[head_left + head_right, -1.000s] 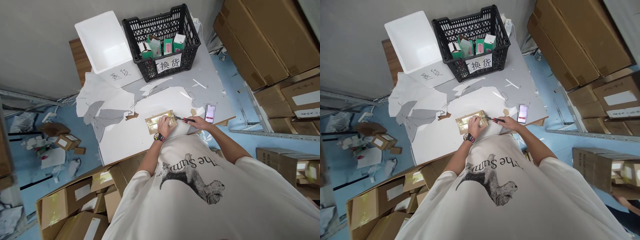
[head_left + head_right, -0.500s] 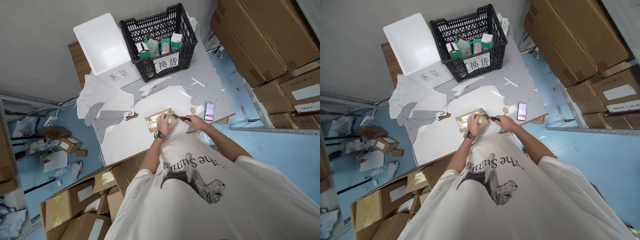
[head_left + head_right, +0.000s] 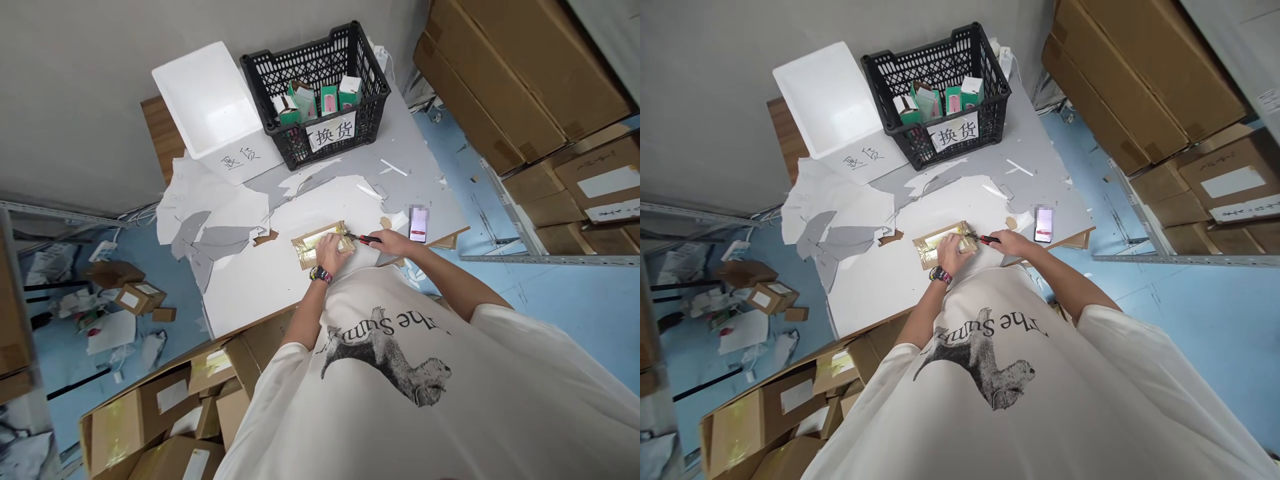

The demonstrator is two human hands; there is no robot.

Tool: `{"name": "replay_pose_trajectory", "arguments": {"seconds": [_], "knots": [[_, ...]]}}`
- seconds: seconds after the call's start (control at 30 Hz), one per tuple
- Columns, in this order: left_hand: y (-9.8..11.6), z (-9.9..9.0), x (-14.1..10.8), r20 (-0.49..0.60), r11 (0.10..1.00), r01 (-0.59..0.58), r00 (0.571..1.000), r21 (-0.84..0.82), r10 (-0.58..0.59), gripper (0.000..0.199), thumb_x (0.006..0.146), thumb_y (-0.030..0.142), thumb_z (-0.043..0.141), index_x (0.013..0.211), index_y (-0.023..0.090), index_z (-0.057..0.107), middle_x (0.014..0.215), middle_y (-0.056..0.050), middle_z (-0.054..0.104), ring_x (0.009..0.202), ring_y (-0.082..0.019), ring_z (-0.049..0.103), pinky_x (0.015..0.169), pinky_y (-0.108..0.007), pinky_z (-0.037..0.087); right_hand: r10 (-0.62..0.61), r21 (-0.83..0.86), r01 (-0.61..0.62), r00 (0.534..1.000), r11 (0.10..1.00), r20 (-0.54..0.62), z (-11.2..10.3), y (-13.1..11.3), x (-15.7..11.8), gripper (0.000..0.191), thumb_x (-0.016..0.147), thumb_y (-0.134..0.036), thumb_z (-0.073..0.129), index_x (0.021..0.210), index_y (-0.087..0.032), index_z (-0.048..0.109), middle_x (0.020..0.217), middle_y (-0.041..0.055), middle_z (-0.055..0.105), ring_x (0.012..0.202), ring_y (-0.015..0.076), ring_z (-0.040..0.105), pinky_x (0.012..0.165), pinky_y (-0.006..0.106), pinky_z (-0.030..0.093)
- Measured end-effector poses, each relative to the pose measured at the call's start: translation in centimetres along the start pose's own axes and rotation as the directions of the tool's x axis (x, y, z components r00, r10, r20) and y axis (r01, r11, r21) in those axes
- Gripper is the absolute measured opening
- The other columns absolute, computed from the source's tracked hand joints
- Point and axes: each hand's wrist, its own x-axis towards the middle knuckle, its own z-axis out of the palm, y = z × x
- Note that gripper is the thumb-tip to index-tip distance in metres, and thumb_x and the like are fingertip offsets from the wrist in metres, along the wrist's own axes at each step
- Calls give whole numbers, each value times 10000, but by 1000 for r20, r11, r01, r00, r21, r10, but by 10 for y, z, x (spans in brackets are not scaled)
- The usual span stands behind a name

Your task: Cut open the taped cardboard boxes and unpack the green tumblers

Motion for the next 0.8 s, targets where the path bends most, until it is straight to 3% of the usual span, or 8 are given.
{"name": "replay_pose_trajectory", "arguments": {"seconds": [0.13,0.27,0.37,0.57,0.7,0.8], "knots": [[1,-1,0,26,1000,11,1000,24,-11,509,886,423,1020,1320,253,814,1362,-163,776,1284,-420,684,1129,-548,489,32,64,-32,999,997,1,-1,2,0,259,1133,-354,629,1211,-195,819,923,52,785,807,212,676,720,283,415],[3,-1,-2,49,999,17,999,41,-19,500,903,436,1010,1322,251,811,1339,-162,789,1290,-420,693,1135,-544,488,45,182,-65,992,981,115,-7,4,-9,310,1134,-446,639,1249,-197,783,709,-24,662,602,188,592,662,293,407],[3,-2,-2,42,999,18,999,37,-20,447,930,417,989,1300,253,802,1332,-151,797,1276,-412,702,1145,-549,485,22,175,-51,987,983,162,-6,2,-7,294,1116,-449,678,1229,-205,796,661,-33,632,582,190,588,662,294,406],[-2,-9,9,57,1000,4,998,28,-6,425,965,414,952,1326,258,792,1342,-144,796,1290,-412,696,1168,-547,498,50,212,-49,999,976,2,12,14,-3,292,1105,-429,651,1188,-202,815,750,-5,695,641,188,618,666,277,429],[-1,-13,11,41,999,1,999,37,-3,580,944,427,964,1468,261,777,1402,-161,783,1322,-431,681,1203,-564,501,70,317,-48,996,947,-60,14,36,-22,337,1087,-485,645,1198,-217,816,744,-12,683,665,193,635,628,259,463],[5,-17,7,-15,1000,-7,1000,-10,7,778,924,414,977,1635,256,704,1517,-183,740,1437,-445,641,1286,-583,477,166,444,-83,974,892,-152,14,31,-29,431,1127,-501,589,1371,-198,772,788,-3,698,667,193,653,637,265,541]]}}
